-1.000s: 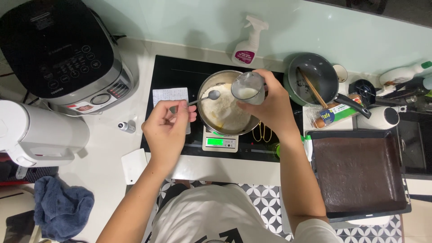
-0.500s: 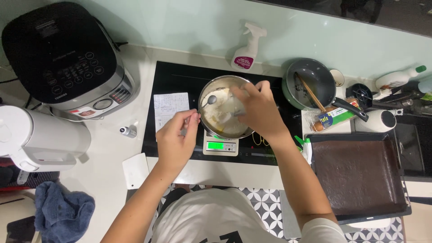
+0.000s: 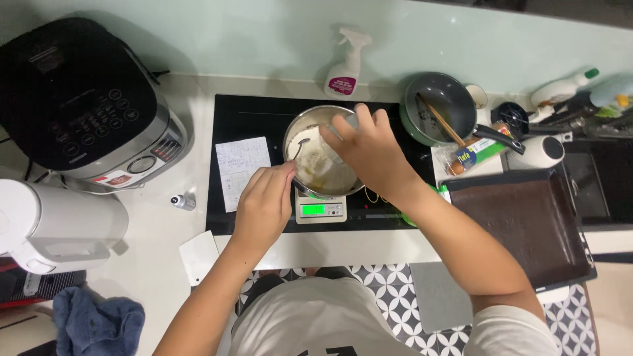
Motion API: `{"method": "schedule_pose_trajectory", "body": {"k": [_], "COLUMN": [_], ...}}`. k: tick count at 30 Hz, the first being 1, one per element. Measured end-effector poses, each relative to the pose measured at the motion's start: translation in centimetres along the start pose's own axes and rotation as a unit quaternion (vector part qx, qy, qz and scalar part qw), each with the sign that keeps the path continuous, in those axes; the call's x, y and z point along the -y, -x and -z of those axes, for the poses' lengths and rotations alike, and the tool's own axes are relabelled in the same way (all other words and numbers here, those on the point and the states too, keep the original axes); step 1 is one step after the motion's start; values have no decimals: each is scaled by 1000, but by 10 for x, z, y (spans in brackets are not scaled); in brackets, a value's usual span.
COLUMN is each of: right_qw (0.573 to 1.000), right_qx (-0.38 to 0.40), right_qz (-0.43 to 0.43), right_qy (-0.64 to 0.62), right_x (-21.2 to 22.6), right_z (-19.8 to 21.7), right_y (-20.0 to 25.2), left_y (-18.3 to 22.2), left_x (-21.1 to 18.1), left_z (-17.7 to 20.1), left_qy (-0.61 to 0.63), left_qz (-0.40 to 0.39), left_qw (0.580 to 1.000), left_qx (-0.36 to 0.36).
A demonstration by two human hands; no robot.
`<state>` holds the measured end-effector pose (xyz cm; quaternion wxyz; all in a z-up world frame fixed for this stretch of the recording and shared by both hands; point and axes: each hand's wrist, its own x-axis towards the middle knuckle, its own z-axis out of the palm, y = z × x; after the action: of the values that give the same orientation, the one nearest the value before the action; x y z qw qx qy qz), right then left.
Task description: Preparing dough by adding ingredients like sugar, milk, and eggs into a mixing bowl on a scale.
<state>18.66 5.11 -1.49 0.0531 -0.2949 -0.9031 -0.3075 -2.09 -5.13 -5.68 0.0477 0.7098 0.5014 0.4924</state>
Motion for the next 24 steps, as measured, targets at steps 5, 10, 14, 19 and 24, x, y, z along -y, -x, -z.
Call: {"method": "schedule_pose_trajectory", "body": {"k": [5,10,14,19,24], "right_qw": [998,964,884,703,648], "right_qx": [66,54,-32,-117,-199], "right_qz": [-14,-159,-281,-427,-404], "right_qy": [0,-206,-372,-557,-615], "right_x": [12,18,22,29,14], "right_z": [-20,-37,-59,-51,21], "right_y": [4,7,12,37,108], "left_y": [3,10,4,-7,-6], "left_x": [15,35,36,8,-111], "left_z": [-11,-28,-28,-11,-22], "left_qy": [0,1,85,417,335], "left_qz": [-20,2,150,270,241], "left_qw": [999,1000,982,826,891], "left_qx": [31,-6,-79,-265,-187]}}
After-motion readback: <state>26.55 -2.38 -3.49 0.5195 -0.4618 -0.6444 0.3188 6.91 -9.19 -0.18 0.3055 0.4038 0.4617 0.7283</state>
